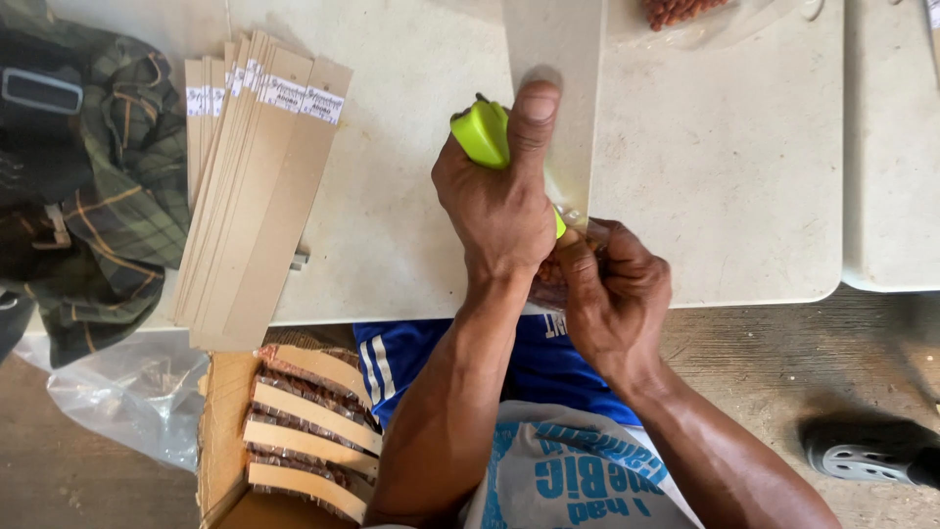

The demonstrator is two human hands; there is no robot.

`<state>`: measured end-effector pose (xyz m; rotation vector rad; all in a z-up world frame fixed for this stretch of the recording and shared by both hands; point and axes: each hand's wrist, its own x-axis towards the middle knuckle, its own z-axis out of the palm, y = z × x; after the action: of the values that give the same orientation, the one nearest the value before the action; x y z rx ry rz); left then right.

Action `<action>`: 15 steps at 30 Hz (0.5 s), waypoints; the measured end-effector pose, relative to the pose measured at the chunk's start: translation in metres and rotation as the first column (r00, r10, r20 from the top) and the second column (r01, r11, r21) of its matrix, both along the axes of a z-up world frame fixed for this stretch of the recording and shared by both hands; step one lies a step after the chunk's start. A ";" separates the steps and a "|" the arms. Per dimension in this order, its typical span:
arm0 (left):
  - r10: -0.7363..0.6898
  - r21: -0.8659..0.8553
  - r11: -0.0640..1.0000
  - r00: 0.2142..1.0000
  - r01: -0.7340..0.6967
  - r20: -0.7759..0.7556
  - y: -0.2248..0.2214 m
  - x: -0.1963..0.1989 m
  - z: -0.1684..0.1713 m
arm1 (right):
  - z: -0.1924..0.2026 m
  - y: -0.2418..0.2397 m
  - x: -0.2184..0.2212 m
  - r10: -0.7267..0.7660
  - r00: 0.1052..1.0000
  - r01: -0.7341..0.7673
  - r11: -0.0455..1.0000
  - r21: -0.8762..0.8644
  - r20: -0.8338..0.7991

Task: Stapling small plastic bags of nuts onto cardboard display strips for retail packaging.

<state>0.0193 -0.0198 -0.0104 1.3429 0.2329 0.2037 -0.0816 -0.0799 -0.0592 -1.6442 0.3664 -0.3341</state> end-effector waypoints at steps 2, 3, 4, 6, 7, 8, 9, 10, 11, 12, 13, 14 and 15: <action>-0.054 -0.008 0.999 0.998 0.054 -0.022 -0.002 0.005 -0.006 | -0.014 -0.007 0.002 -0.035 0.998 0.035 0.999 -0.019 -0.050; -0.099 -0.012 0.995 0.994 0.099 -0.047 -0.003 0.008 -0.009 | -0.021 -0.011 0.003 -0.063 0.993 0.060 0.998 -0.033 -0.102; -0.104 -0.016 0.995 0.994 0.103 -0.045 -0.006 0.011 -0.012 | -0.022 -0.019 0.005 -0.068 0.993 0.064 0.997 -0.037 -0.100; -0.308 0.095 0.943 0.943 0.320 -0.122 -0.011 0.016 -0.018 | -0.025 -0.033 0.008 0.023 0.999 -0.019 0.992 0.125 -0.030; -0.316 0.095 0.940 0.942 0.327 -0.118 -0.011 0.023 -0.017 | -0.028 -0.041 0.009 0.015 1.000 -0.012 0.992 0.124 -0.026; -0.417 0.104 0.901 0.906 0.422 -0.068 -0.013 0.030 -0.015 | -0.032 -0.049 0.010 -0.017 1.000 0.020 0.991 0.135 -0.025; -0.513 0.112 0.851 0.858 0.513 -0.030 -0.014 0.033 -0.016 | -0.035 -0.058 0.007 -0.050 0.998 0.055 0.988 0.144 -0.036; -0.520 0.108 0.847 0.854 0.520 -0.036 -0.023 0.051 -0.030 | -0.037 -0.066 0.005 -0.057 0.997 0.063 0.988 0.143 -0.043; -0.468 0.231 0.839 0.870 0.492 -0.154 -0.032 0.071 -0.043 | -0.039 -0.074 0.005 -0.133 0.991 0.133 0.946 0.296 -0.019; -0.398 0.352 0.809 0.879 0.471 -0.262 -0.040 0.090 -0.055 | -0.040 -0.082 0.004 -0.212 0.977 0.193 0.875 0.443 -0.006; -0.399 0.353 0.809 0.880 0.469 -0.257 -0.052 0.106 -0.076 | -0.045 -0.089 0.001 -0.213 0.977 0.191 0.876 0.443 0.000; -0.337 0.595 0.731 0.935 0.336 -0.113 -0.064 0.122 -0.095 | -0.050 -0.097 -0.001 -0.282 0.959 0.242 0.816 0.524 -0.004; -0.307 0.778 0.606 0.951 0.163 0.040 -0.077 0.136 -0.117 | -0.055 -0.104 -0.007 -0.353 0.935 0.294 0.746 0.597 -0.020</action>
<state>0.1554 -0.0963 -0.1273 2.1928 -0.2258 0.1987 -0.0890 -0.1842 -0.1140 -0.9332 0.6214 -0.4997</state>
